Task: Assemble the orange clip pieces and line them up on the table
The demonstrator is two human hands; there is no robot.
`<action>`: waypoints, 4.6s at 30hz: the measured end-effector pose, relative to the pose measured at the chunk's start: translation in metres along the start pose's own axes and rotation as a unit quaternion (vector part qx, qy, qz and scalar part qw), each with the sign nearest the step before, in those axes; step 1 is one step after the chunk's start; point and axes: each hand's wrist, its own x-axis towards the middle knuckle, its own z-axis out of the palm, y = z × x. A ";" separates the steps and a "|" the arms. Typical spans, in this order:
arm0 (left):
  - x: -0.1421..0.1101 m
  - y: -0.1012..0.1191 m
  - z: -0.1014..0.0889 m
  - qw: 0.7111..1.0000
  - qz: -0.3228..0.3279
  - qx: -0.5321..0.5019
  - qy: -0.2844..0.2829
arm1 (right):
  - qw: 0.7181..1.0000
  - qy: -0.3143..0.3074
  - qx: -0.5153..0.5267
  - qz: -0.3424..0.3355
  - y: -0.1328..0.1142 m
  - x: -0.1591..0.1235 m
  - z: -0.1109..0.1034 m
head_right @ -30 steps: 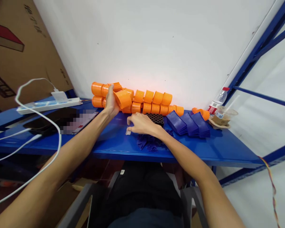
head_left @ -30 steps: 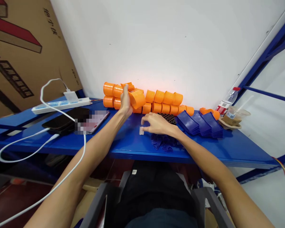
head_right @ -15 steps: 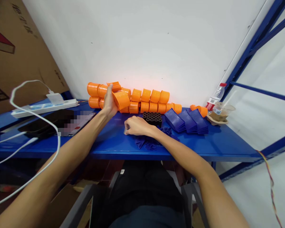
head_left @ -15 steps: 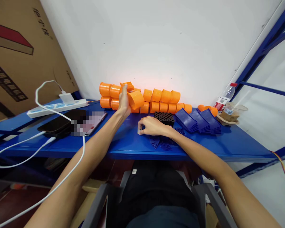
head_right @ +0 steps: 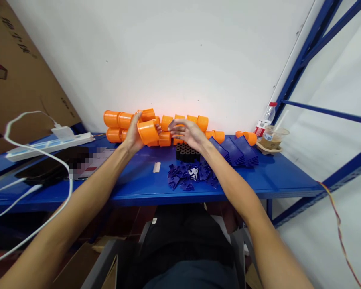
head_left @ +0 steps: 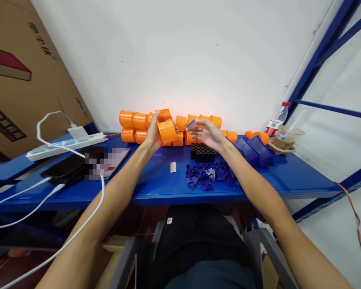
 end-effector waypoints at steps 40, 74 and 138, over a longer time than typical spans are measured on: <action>-0.033 -0.009 0.026 0.982 -0.143 0.083 -0.087 | 0.979 0.177 -0.002 -0.098 0.008 -0.004 0.003; -0.028 -0.011 0.016 0.954 -0.208 0.118 -0.178 | 0.994 0.096 0.049 0.013 0.020 -0.003 0.000; -0.015 -0.011 0.013 0.977 0.177 0.123 0.001 | 0.619 0.266 -0.738 0.046 -0.049 0.031 -0.102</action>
